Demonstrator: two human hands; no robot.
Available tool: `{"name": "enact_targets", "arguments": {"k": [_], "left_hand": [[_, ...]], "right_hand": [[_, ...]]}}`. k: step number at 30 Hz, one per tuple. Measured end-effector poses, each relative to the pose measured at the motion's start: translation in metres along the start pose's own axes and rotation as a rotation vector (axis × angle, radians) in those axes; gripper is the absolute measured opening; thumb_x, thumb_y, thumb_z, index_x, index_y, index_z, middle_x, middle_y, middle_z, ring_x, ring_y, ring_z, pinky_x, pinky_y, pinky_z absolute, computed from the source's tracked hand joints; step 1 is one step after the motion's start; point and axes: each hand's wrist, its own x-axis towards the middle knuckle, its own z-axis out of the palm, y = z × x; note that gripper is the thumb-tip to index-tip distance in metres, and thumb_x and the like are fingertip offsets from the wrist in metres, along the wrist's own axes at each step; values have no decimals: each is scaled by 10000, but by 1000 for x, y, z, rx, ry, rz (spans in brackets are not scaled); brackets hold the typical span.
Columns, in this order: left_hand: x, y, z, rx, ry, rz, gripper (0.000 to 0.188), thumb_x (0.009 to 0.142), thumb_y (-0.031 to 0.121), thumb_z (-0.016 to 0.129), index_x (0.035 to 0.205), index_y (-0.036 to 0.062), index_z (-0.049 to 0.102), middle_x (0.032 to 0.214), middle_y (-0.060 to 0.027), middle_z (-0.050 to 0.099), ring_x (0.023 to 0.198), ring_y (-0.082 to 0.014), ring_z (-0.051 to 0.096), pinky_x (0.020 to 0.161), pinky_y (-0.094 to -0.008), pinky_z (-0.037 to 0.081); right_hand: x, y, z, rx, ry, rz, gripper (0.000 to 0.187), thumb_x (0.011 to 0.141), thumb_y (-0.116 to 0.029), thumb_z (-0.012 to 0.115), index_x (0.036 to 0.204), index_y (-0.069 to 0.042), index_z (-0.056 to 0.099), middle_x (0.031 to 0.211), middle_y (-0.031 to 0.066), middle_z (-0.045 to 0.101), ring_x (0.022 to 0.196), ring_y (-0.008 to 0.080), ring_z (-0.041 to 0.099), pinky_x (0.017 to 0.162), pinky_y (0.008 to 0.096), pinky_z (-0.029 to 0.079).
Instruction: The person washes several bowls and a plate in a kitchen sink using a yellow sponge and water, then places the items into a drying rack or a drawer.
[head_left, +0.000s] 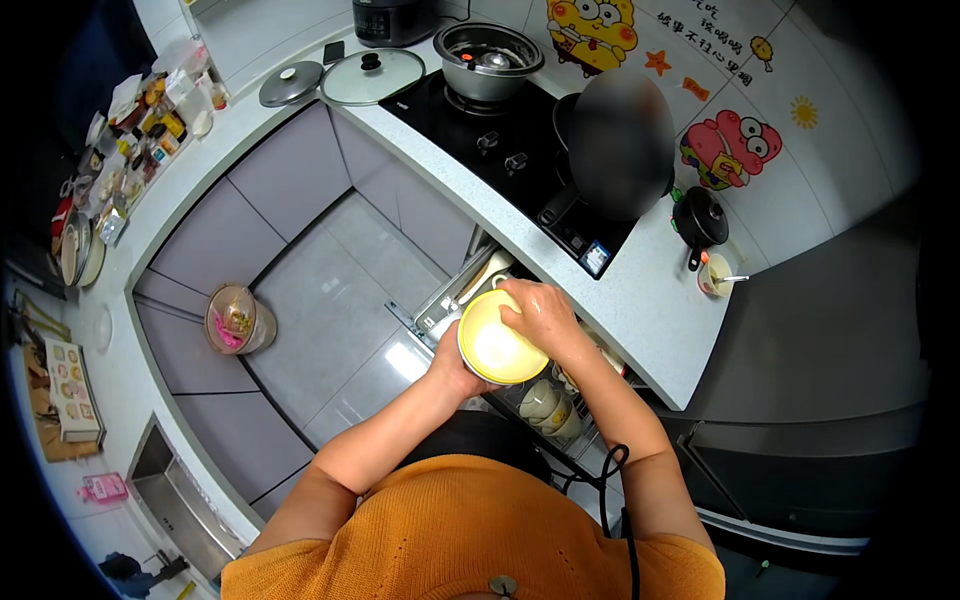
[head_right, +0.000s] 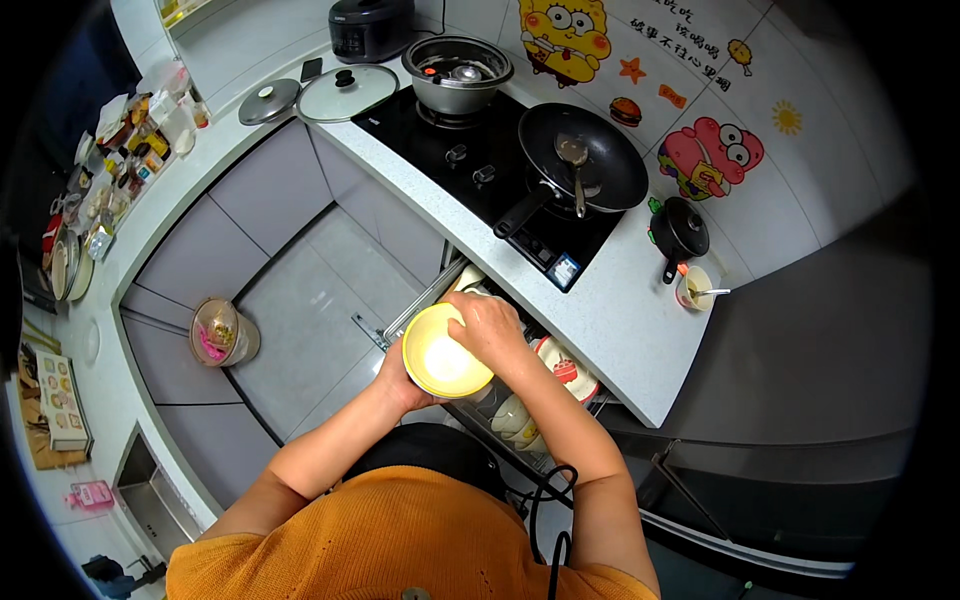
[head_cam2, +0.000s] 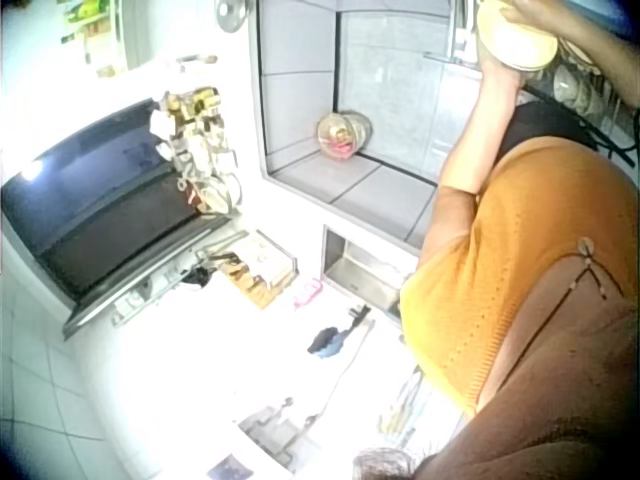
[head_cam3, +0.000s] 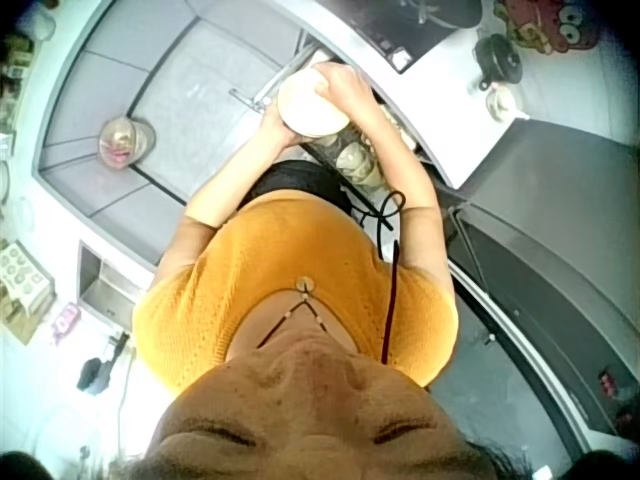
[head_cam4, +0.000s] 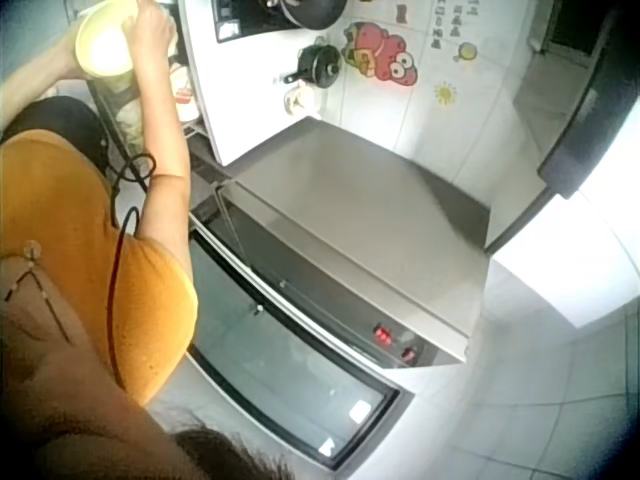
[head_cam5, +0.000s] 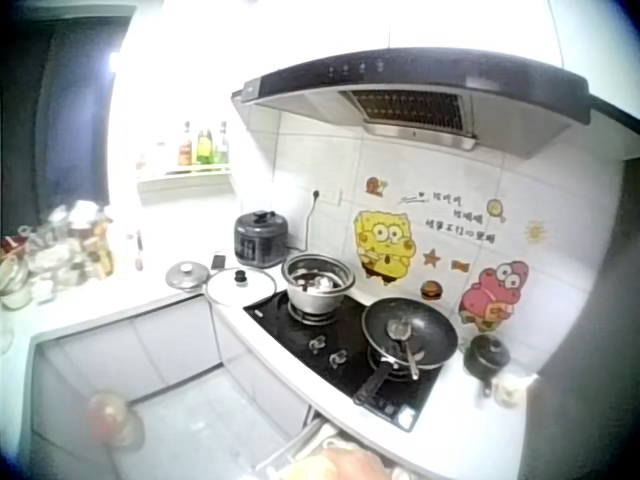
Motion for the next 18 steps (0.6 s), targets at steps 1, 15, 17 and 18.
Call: {"name": "enact_targets", "arguments": {"k": [1, 15, 17, 18], "left_hand": [[0, 0, 0, 5, 13, 9, 367, 871, 348, 344, 1099, 120, 519, 1062, -84, 576, 941, -269, 588, 771, -464, 489], [8, 3, 0, 8, 20, 12, 365, 877, 344, 322, 1082, 119, 524, 1050, -83, 578, 912, -265, 592, 736, -449, 499], [9, 5, -2, 12, 20, 23, 361, 879, 336, 320, 1081, 118, 524, 1051, -83, 577, 913, -264, 591, 737, -447, 499], [9, 5, -1, 12, 25, 30, 358, 880, 332, 318, 1081, 119, 524, 1053, -83, 576, 915, -264, 590, 738, -447, 498]], "right_hand": [[0, -1, 0, -13, -7, 9, 211, 699, -157, 599, 894, -78, 605, 785, 132, 626, 715, 301, 603, 642, 391, 474], [0, 2, -3, 38, -1, 62, 217, 708, -149, 547, 904, -85, 617, 794, 133, 626, 696, 312, 597, 645, 397, 478], [0, 3, -4, 64, 16, 60, 213, 723, -166, 548, 909, -88, 619, 793, 139, 625, 698, 321, 596, 648, 401, 479], [0, 4, -4, 74, 21, 58, 208, 730, -173, 549, 906, -87, 619, 791, 141, 624, 700, 324, 595, 649, 402, 479]]}}
